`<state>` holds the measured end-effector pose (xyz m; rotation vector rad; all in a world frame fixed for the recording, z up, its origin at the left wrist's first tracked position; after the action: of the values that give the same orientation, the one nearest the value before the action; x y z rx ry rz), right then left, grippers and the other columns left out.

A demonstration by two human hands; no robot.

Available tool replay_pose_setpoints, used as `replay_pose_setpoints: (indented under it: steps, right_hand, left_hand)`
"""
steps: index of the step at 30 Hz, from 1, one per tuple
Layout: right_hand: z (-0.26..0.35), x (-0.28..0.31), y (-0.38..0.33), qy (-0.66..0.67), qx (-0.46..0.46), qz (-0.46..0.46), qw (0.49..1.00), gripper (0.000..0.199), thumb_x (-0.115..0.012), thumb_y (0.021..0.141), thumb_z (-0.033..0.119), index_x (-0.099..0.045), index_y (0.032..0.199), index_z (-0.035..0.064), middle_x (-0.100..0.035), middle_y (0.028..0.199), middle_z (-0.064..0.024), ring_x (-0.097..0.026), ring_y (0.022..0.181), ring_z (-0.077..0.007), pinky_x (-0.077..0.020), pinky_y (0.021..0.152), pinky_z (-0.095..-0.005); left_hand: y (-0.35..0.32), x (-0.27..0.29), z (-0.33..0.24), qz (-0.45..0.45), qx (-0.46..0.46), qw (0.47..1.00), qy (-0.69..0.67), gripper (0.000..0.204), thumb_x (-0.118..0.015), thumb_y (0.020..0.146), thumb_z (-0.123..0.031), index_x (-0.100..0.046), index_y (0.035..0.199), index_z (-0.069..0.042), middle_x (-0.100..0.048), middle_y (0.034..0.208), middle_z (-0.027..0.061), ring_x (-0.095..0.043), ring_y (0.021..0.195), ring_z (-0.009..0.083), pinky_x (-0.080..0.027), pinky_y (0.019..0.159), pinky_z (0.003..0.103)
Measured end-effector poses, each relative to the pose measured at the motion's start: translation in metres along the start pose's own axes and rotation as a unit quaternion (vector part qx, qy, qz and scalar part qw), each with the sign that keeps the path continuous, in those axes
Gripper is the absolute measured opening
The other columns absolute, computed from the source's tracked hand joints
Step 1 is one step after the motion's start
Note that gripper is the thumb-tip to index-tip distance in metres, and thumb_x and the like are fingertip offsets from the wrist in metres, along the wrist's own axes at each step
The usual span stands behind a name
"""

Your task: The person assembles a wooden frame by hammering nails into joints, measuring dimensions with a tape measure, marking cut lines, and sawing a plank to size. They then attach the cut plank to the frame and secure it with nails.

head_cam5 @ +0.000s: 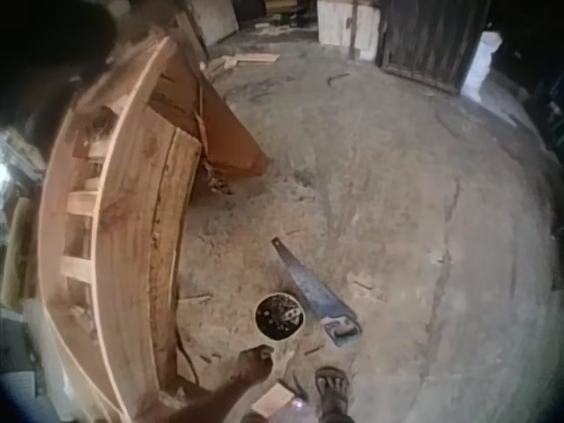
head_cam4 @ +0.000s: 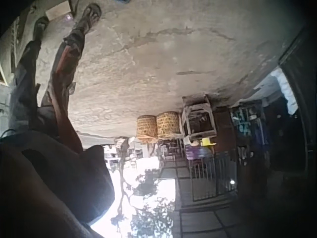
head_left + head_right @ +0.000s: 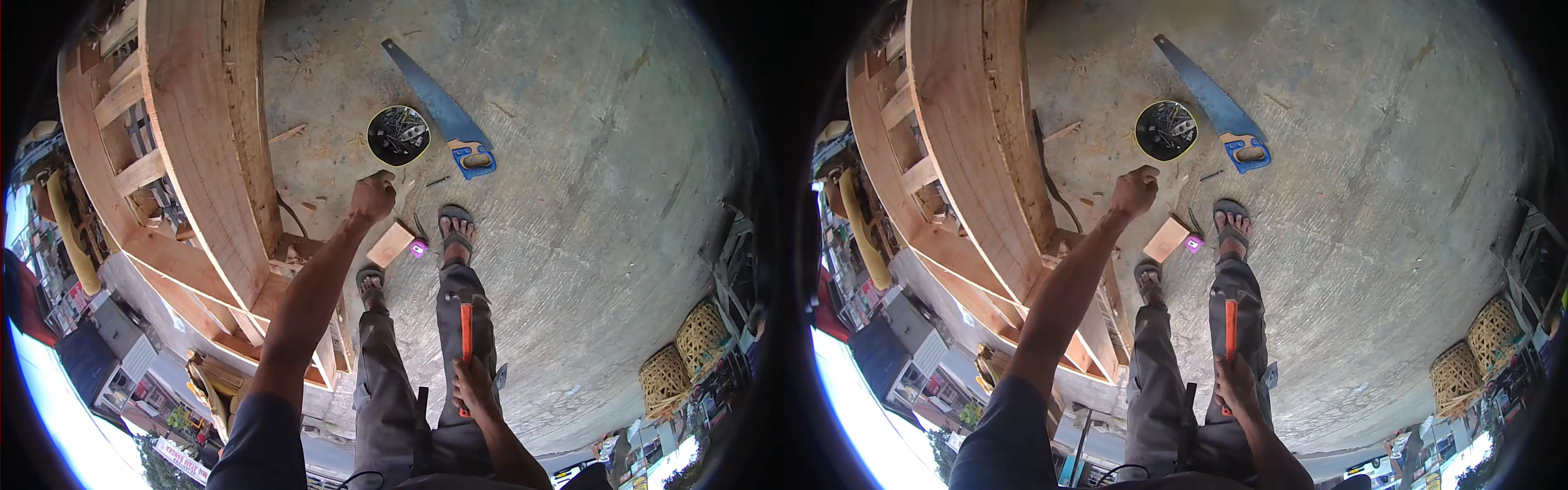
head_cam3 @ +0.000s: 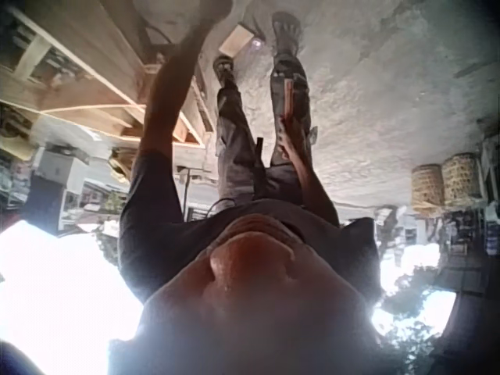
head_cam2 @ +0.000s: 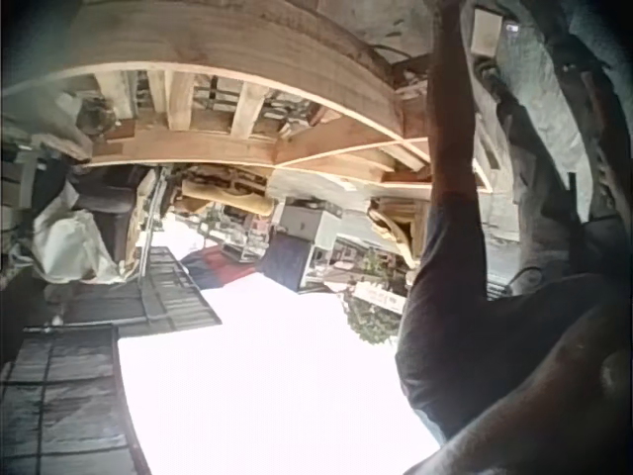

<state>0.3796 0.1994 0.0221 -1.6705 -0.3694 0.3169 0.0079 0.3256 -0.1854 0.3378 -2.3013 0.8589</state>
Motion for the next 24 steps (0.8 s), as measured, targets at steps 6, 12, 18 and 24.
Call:
replay_pose_setpoints:
  steps: [6, 12, 18, 24]
  right_hand:
    - [0.026, 0.030, 0.005, 0.051, -0.071, 0.019, 0.996, 0.021, -0.059, 0.097, 0.028, -0.042, 0.094, 0.0153, -0.035, 0.060, 0.0036, -0.034, 0.039, -0.0070, -0.0366, 0.034, -0.0277]
    - [0.057, 0.035, 0.006, 0.119, -0.123, 0.028, 0.985, 0.020, -0.058, 0.099, 0.025, -0.042, 0.093, 0.0148, -0.034, 0.059, 0.0038, -0.035, 0.040, -0.0069, -0.0364, 0.034, -0.0274]
    - [0.064, 0.039, 0.007, 0.089, -0.106, 0.037, 0.990, 0.019, -0.057, 0.099, 0.024, -0.044, 0.092, 0.0133, -0.037, 0.060, 0.0043, -0.037, 0.040, -0.0066, -0.0369, 0.035, -0.0275]
    - [0.060, 0.041, 0.008, 0.089, -0.109, 0.013, 0.990, 0.018, -0.059, 0.096, 0.026, -0.043, 0.093, 0.0175, -0.038, 0.060, 0.0052, -0.037, 0.040, -0.0076, -0.0366, 0.036, -0.0296]
  left_hand:
    - [0.148, -0.056, 0.052, -0.044, 0.078, 0.975, 0.201, 0.028, -0.052, 0.089, -0.013, -0.066, 0.113, -0.006, -0.068, 0.106, 0.0250, -0.067, 0.098, 0.0435, -0.054, 0.089, 0.048]
    - [0.189, -0.081, 0.040, 0.040, 0.118, 0.955, 0.268, 0.031, -0.042, 0.098, -0.020, -0.067, 0.115, -0.017, -0.066, 0.115, 0.0188, -0.066, 0.105, 0.0365, -0.054, 0.090, 0.047]
    - [0.186, -0.080, 0.057, 0.000, 0.044, 0.979, 0.201, 0.034, -0.044, 0.097, -0.030, -0.065, 0.110, -0.006, -0.069, 0.093, 0.0249, -0.067, 0.094, 0.0423, -0.051, 0.086, 0.052]
    - [0.174, -0.071, 0.060, -0.020, 0.165, 0.974, 0.154, 0.032, -0.046, 0.095, -0.027, -0.064, 0.110, -0.005, -0.069, 0.098, 0.0254, -0.067, 0.099, 0.0404, -0.053, 0.087, 0.049]
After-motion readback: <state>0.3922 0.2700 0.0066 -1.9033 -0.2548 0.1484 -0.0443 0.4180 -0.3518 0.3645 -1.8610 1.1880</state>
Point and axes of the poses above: each hand's wrist, its own y-axis towards the middle knuckle, its own x-axis out of the back of the hand, z = x × y, the point moved 7 cm from there along y, towards the middle knuckle
